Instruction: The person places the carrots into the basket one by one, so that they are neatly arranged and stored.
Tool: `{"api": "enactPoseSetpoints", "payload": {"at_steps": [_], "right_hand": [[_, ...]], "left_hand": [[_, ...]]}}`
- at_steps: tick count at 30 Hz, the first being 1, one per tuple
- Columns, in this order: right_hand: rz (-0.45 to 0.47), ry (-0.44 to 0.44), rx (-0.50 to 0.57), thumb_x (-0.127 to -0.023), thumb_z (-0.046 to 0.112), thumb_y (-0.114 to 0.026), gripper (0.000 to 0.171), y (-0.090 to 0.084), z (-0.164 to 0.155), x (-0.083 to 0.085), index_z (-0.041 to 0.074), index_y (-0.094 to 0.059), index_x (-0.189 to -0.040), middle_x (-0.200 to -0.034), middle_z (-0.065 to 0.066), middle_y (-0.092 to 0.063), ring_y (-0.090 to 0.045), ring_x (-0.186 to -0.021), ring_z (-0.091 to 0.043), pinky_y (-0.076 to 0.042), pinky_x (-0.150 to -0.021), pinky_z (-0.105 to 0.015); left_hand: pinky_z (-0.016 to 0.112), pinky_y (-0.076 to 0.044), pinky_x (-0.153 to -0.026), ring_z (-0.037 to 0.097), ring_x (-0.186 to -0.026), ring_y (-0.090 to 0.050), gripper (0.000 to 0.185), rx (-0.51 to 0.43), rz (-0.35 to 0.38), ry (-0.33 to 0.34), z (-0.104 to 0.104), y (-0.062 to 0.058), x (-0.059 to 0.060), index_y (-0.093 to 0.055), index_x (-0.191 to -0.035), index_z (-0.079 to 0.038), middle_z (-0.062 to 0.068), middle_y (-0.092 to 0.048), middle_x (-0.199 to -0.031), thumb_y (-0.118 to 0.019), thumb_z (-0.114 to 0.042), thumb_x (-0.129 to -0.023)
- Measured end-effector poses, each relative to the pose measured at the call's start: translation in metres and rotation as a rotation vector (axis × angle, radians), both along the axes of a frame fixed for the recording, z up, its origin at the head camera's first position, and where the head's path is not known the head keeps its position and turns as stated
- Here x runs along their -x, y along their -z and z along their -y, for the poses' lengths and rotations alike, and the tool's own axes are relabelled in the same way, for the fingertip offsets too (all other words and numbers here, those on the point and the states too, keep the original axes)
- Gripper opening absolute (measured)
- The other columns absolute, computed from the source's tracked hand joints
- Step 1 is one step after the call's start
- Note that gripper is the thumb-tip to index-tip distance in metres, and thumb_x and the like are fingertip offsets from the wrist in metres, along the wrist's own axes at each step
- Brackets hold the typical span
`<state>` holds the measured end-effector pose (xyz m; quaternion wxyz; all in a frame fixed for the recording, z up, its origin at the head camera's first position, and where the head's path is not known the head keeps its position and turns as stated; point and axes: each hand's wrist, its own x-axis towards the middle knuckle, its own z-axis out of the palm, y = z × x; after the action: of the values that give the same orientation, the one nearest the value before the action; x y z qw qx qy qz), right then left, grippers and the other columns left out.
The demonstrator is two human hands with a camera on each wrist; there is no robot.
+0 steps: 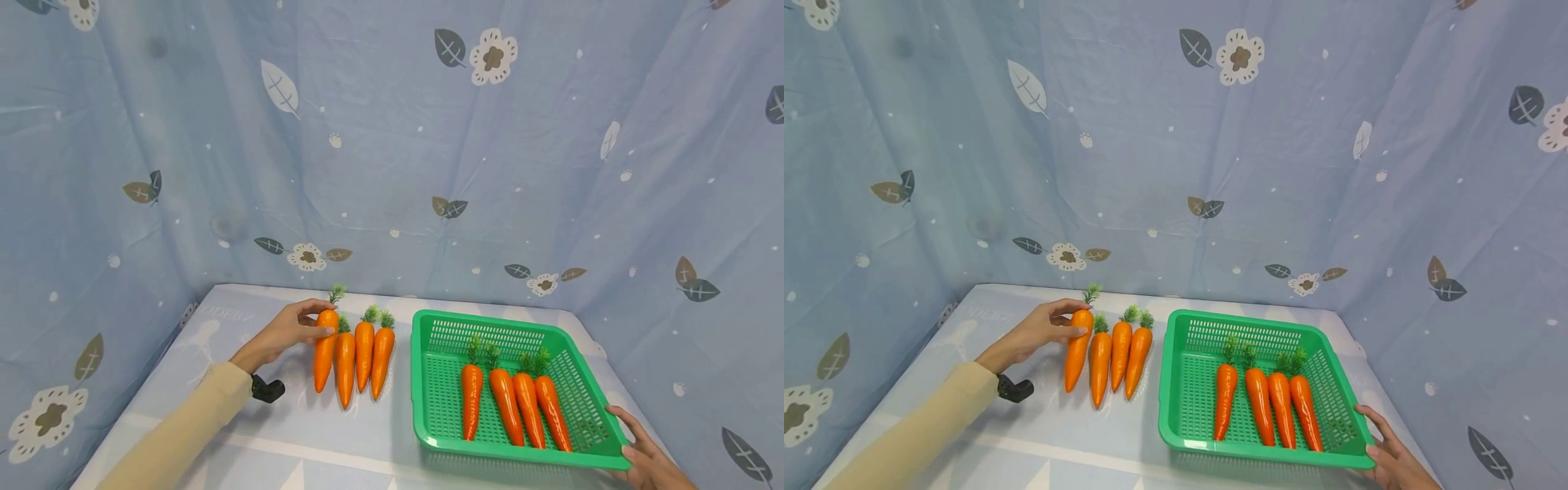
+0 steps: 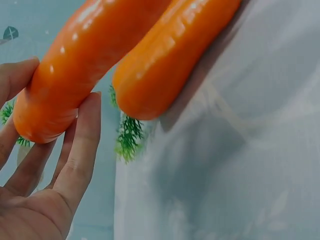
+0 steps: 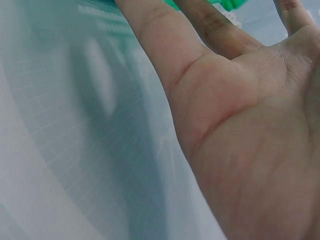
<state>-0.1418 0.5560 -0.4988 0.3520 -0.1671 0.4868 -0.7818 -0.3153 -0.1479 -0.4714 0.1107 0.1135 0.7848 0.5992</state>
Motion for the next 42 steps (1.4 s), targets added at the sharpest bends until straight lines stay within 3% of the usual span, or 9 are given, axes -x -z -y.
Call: {"api": "enactPoseSetpoints", "payload": {"at_steps": [11,19,29,36,42], "right_hand": [[0.009,-0.037,-0.001,-0.113,0.017,-0.005,0.062,-0.003,-0.001,0.000,0.064,-0.025,-0.148,-0.149,0.018,-0.048,-0.049,-0.141,-0.024,-0.034,-0.117,-0.058],[0.006,-0.019,-0.004,-0.113,0.016,-0.005,0.062,-0.002,0.000,-0.002,0.063,-0.024,-0.149,-0.149,0.018,-0.047,-0.049,-0.141,-0.023,-0.035,-0.116,-0.058],[0.008,0.037,-0.078,-0.114,0.018,-0.009,0.057,-0.001,-0.002,0.001,0.062,-0.024,-0.147,-0.145,0.027,-0.047,-0.052,-0.137,-0.014,-0.042,-0.114,-0.050],[0.008,0.043,-0.142,-0.114,0.022,-0.012,0.055,-0.001,-0.004,0.000,0.067,-0.023,-0.143,-0.139,0.031,-0.041,-0.055,-0.134,-0.017,-0.043,-0.112,-0.051],[0.004,0.059,-0.152,-0.114,0.022,-0.012,0.053,-0.001,-0.003,-0.001,0.065,-0.021,-0.144,-0.139,0.028,-0.043,-0.055,-0.134,-0.018,-0.044,-0.112,-0.051]], "left_hand": [[0.047,-0.061,-0.085,0.031,-0.113,-0.066,0.060,-0.135,0.014,0.036,-0.014,-0.012,-0.004,-0.062,-0.139,-0.015,0.011,-0.060,-0.141,-0.088,-0.024,-0.085],[0.045,-0.062,-0.083,0.030,-0.113,-0.066,0.061,-0.155,0.013,0.014,-0.024,-0.019,-0.005,-0.061,-0.138,-0.011,0.010,-0.062,-0.136,-0.088,-0.021,-0.084],[0.044,-0.061,-0.083,0.030,-0.115,-0.064,0.058,-0.159,-0.029,0.046,-0.041,-0.030,-0.009,-0.063,-0.136,-0.016,0.007,-0.061,-0.137,-0.088,-0.022,-0.085],[0.043,-0.062,-0.085,0.029,-0.114,-0.066,0.064,-0.204,-0.003,0.064,-0.057,-0.033,-0.009,-0.062,-0.139,-0.011,0.006,-0.063,-0.136,-0.090,-0.022,-0.083],[0.044,-0.062,-0.085,0.031,-0.114,-0.065,0.065,-0.226,0.000,0.106,-0.068,-0.036,-0.010,-0.061,-0.141,-0.011,0.006,-0.062,-0.138,-0.090,-0.018,-0.083]]}}
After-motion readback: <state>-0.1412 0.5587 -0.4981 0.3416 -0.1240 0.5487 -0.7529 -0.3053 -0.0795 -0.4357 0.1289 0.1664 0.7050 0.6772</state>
